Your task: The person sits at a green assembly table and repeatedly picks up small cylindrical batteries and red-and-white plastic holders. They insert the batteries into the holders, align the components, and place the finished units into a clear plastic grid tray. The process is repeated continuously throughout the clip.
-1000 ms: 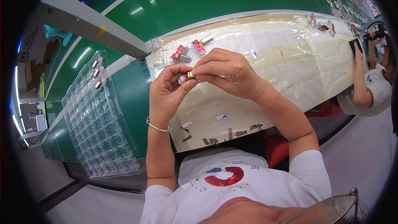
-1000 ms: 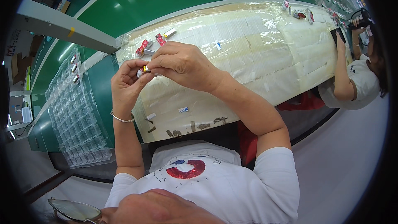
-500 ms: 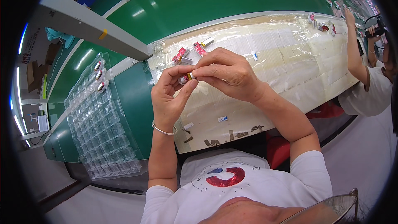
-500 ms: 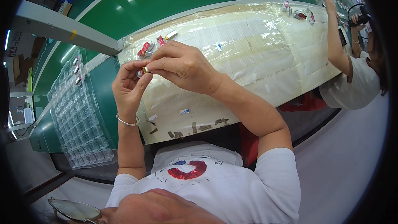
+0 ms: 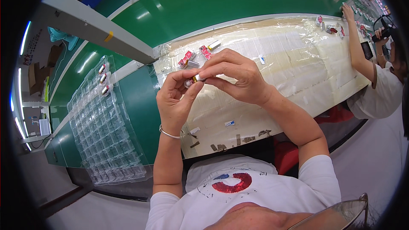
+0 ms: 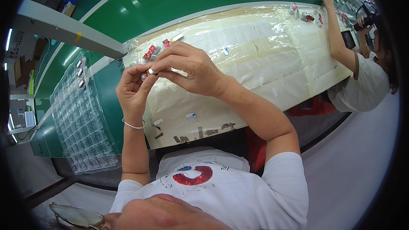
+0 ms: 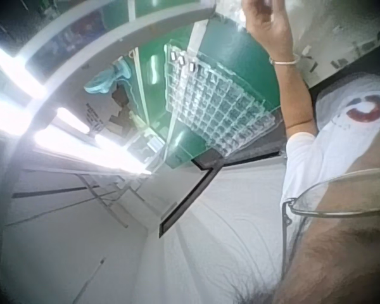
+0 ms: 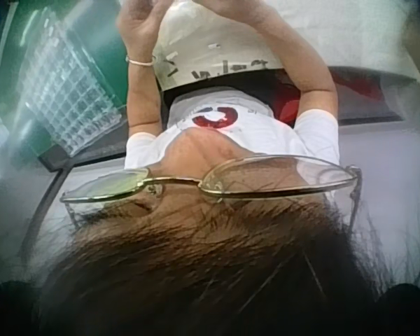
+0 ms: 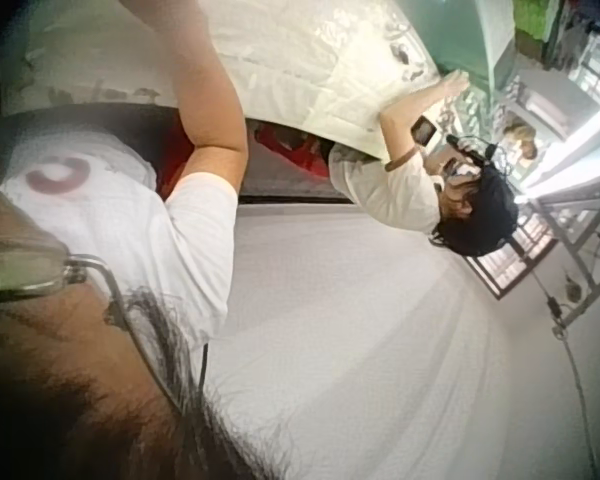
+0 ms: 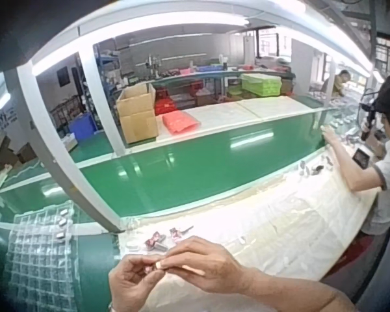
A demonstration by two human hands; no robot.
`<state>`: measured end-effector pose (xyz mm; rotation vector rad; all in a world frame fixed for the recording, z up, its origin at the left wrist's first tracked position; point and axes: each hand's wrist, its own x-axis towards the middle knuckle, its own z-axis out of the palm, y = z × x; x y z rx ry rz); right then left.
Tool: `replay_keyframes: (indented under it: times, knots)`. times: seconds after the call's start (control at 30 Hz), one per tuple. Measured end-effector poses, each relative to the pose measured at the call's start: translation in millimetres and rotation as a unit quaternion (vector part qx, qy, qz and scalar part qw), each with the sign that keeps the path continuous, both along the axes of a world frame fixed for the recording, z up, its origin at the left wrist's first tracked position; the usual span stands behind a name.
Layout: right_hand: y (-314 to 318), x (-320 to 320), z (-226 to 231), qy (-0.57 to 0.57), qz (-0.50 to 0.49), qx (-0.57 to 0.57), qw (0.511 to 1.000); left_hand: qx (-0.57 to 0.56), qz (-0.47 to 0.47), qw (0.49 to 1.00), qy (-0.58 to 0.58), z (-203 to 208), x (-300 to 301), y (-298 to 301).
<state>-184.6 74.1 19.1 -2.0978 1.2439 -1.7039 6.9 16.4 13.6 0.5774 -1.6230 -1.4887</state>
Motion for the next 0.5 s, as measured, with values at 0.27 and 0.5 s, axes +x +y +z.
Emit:
replay_keyframes:
  times: [0.27, 0.5]
  knots:
    - [6.1, 3.3, 6.0, -0.071, 0.019, 0.068, 0.995, 0.112, -0.043, 0.988, 0.102, 1.6, 0.2, -6.0]
    - [4.9, 8.9, 7.8, -0.084, 0.003, 0.041, 0.996, 0.108, -0.043, 0.988, 0.104, -1.2, -0.4, -6.0]
